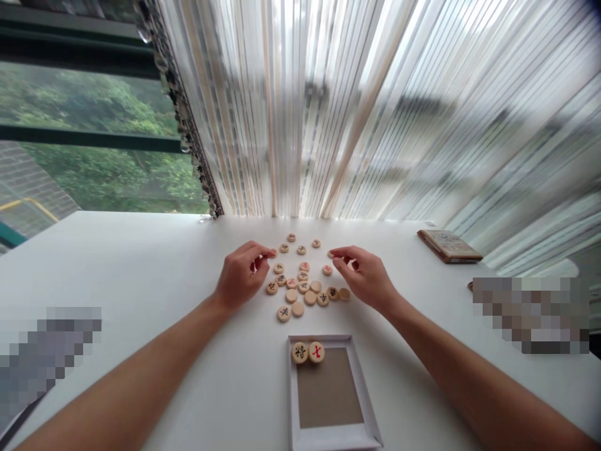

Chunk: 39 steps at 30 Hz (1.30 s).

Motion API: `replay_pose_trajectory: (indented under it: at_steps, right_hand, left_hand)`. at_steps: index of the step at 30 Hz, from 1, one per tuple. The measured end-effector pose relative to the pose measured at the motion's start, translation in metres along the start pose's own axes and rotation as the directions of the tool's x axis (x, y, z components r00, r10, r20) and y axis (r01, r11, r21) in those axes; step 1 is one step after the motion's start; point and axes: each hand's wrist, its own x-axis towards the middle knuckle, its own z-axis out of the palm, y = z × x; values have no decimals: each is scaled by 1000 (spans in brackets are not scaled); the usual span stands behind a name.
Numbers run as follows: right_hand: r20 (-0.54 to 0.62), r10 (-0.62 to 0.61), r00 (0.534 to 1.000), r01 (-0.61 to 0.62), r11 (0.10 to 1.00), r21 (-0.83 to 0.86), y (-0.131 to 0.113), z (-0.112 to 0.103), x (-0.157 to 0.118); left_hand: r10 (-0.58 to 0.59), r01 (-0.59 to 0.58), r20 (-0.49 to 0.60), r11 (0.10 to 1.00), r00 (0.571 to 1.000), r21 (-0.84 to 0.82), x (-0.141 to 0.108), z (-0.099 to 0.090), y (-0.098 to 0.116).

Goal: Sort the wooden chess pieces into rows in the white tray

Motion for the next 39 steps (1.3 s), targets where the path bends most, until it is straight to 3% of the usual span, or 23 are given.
replay_pose_trajectory:
  at_steps: [4, 8, 13, 17, 22, 25, 29, 34, 39]
  right_hand:
    - [211, -94, 973, 109, 992, -61, -8, 14, 35]
    - [414, -160, 896, 213, 973, -87, -12, 34, 66]
    - [539, -169, 825, 249, 965, -79, -11, 46, 85]
    - [523, -124, 843, 171, 984, -43, -9, 40, 90]
    - [358, -5, 934, -54, 987, 152, -9, 29, 70]
    - [292, 122, 949, -232, 896, 378, -18, 22, 40]
    - [323, 223, 920, -385, 674, 630, -39, 17, 2]
    - [355, 260, 898, -439, 463, 770, -54, 22, -12]
    - [380, 257, 889, -453, 369, 811, -53, 32, -15]
  left_hand:
    - [-9, 9, 0, 1000, 1000, -23, -1, 1, -3]
    - [-11, 11, -8, 999, 1000, -35, -2, 2, -4]
    - [-7, 7, -5, 999, 1000, -43, -3, 3, -5]
    - [-15, 15, -7, 999, 1000, -52, -3, 4, -5]
    - [-33, 32, -8, 995, 999, -95, -3, 2, -2]
    - [-61, 57, -19, 986, 998, -156, -4, 2, 4]
    - [-138, 130, -11, 951, 990, -280, -7, 8, 25]
    - [-205, 238, 122, 869, 971, -434, -12, 23, 50]
    - [-324, 398, 234, 688, 917, -607, -13, 31, 55]
